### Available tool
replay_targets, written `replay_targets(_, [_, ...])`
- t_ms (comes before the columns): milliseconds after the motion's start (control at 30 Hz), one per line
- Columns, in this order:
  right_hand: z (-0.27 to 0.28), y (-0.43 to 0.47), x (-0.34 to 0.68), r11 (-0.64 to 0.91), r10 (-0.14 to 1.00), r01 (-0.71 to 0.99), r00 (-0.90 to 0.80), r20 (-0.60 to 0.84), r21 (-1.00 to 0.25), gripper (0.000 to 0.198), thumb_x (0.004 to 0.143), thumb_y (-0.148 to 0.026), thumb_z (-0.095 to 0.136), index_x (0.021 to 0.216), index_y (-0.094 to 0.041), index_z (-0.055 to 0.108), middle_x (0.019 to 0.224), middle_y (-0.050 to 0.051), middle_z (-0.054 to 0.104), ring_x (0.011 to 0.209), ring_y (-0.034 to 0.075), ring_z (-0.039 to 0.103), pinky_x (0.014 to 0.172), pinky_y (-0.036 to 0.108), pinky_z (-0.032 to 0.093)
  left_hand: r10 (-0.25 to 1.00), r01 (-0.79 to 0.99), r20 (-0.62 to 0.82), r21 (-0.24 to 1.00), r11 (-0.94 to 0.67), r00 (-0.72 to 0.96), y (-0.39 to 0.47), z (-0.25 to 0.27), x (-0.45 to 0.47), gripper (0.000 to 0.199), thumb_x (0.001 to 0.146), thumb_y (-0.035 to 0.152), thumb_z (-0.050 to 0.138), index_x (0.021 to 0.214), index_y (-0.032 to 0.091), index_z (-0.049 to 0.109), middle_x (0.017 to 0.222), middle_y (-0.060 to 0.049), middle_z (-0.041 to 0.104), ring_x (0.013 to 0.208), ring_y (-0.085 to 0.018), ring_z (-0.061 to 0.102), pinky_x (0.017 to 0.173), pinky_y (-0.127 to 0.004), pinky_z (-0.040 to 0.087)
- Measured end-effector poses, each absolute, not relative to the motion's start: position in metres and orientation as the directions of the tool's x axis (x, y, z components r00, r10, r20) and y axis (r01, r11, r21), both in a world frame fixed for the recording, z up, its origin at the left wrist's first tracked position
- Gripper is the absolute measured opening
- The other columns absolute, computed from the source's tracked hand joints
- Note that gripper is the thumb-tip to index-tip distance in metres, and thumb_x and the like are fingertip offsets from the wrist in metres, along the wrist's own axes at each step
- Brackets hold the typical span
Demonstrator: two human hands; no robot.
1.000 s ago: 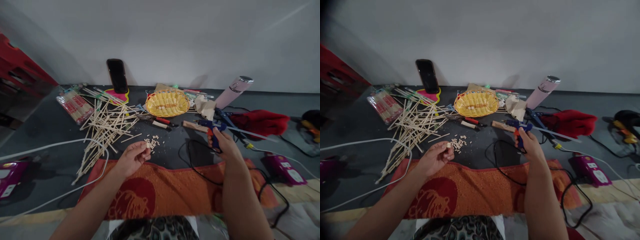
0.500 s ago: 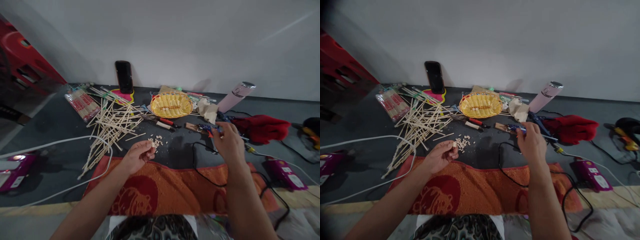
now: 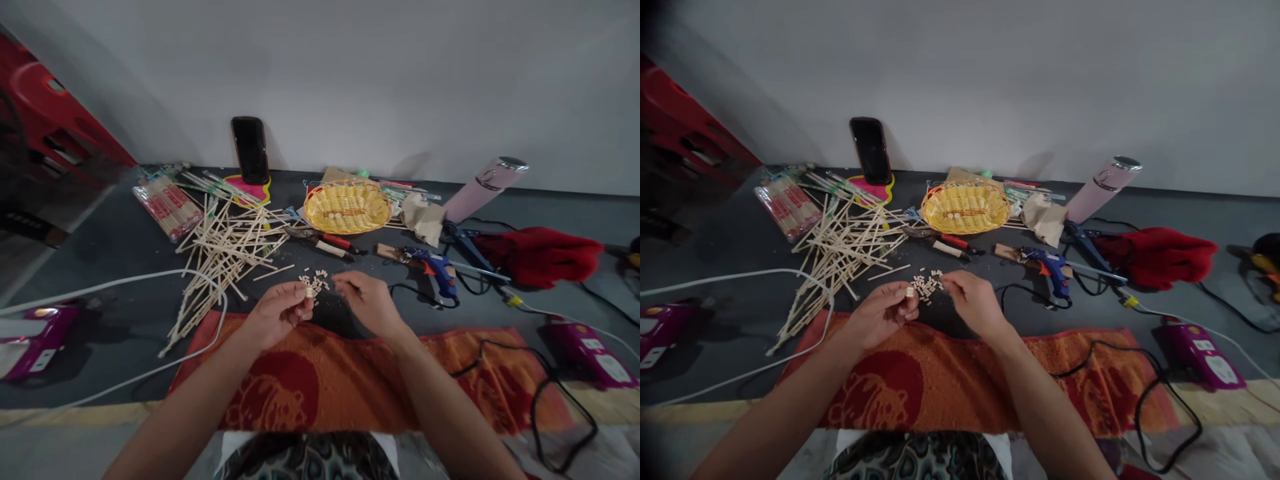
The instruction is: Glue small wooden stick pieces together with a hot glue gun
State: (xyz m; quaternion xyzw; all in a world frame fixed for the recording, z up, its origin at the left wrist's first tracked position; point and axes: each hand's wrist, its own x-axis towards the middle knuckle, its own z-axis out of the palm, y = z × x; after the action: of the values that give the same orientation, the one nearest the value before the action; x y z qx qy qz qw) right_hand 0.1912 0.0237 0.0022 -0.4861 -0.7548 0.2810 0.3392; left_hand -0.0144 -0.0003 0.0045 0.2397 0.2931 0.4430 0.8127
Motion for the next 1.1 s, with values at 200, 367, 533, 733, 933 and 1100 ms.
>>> replay_targets(200, [-0.004, 0.034, 0.214, 0.219, 0.968, 0.692, -0.065, 0.242, -0.688, 0.016, 0.088, -0.027, 0.052, 0.091, -0.019, 0.065, 0.083, 0.004, 0.069, 0.076, 0.018, 0.064, 0.073, 0.029, 0.048, 0.893, -0.65, -0.216, 0.622, 0.437, 0.394, 0.002, 0.004, -0.018, 0.013, 0.076, 0.023, 0.066, 0.074, 0.011, 0.062, 0.065, -0.003, 0.055, 0.054, -0.006, 0.04, 0.056, -0.023, 0.035])
replay_targets(367, [-0.012, 0.033, 0.206, 0.368, 0.927, 0.702, -0.228, 0.296, -0.609, 0.016, 0.09, -0.019, 0.049, 0.094, -0.02, 0.065, 0.094, 0.006, 0.067, 0.091, 0.019, 0.062, 0.083, 0.031, 0.047, 0.923, -0.688, -0.198, 0.619, 0.379, 0.329, 0.004, 0.006, -0.021, 0.011, 0.077, 0.021, 0.065, 0.073, 0.012, 0.061, 0.068, -0.003, 0.056, 0.055, -0.007, 0.041, 0.057, -0.023, 0.035])
replay_targets(533, [-0.024, 0.029, 0.192, 0.434, 0.9, 0.687, -0.353, 0.253, -0.583, 0.019, 0.091, -0.016, 0.048, 0.1, -0.021, 0.065, 0.098, 0.006, 0.065, 0.091, 0.018, 0.062, 0.082, 0.029, 0.049, 0.94, -0.717, -0.192, 0.608, 0.34, 0.283, 0.007, 0.011, -0.024, 0.011, 0.075, 0.021, 0.066, 0.071, 0.014, 0.059, 0.067, -0.002, 0.055, 0.056, -0.007, 0.04, 0.057, -0.024, 0.035])
replay_targets(733, [-0.027, 0.022, 0.179, 0.469, 0.878, 0.699, -0.435, 0.199, -0.539, 0.015, 0.09, -0.018, 0.051, 0.096, -0.021, 0.064, 0.094, 0.005, 0.064, 0.085, 0.016, 0.062, 0.077, 0.025, 0.048, 0.937, -0.71, -0.214, 0.611, 0.35, 0.278, 0.008, 0.013, -0.024, 0.013, 0.073, 0.022, 0.068, 0.069, 0.013, 0.059, 0.066, -0.001, 0.054, 0.055, -0.007, 0.04, 0.056, -0.023, 0.035])
replay_targets(933, [-0.025, 0.016, 0.174, 0.546, 0.822, 0.707, -0.556, 0.124, -0.45, 0.015, 0.092, -0.024, 0.051, 0.097, -0.024, 0.065, 0.097, 0.004, 0.065, 0.087, 0.016, 0.062, 0.077, 0.025, 0.048, 0.934, -0.705, -0.203, 0.615, 0.354, 0.292, 0.007, 0.012, -0.024, 0.011, 0.075, 0.022, 0.067, 0.074, 0.013, 0.061, 0.067, -0.002, 0.054, 0.056, -0.007, 0.04, 0.057, -0.023, 0.036])
replay_targets(1100, [-0.025, 0.016, 0.169, 0.552, 0.824, 0.738, -0.554, 0.117, -0.389, 0.015, 0.092, -0.024, 0.05, 0.093, -0.022, 0.065, 0.093, 0.006, 0.066, 0.084, 0.017, 0.062, 0.075, 0.026, 0.048, 0.922, -0.674, -0.223, 0.631, 0.384, 0.316, 0.006, 0.009, -0.022, 0.011, 0.076, 0.021, 0.066, 0.072, 0.012, 0.061, 0.066, -0.002, 0.055, 0.055, -0.007, 0.04, 0.057, -0.023, 0.036])
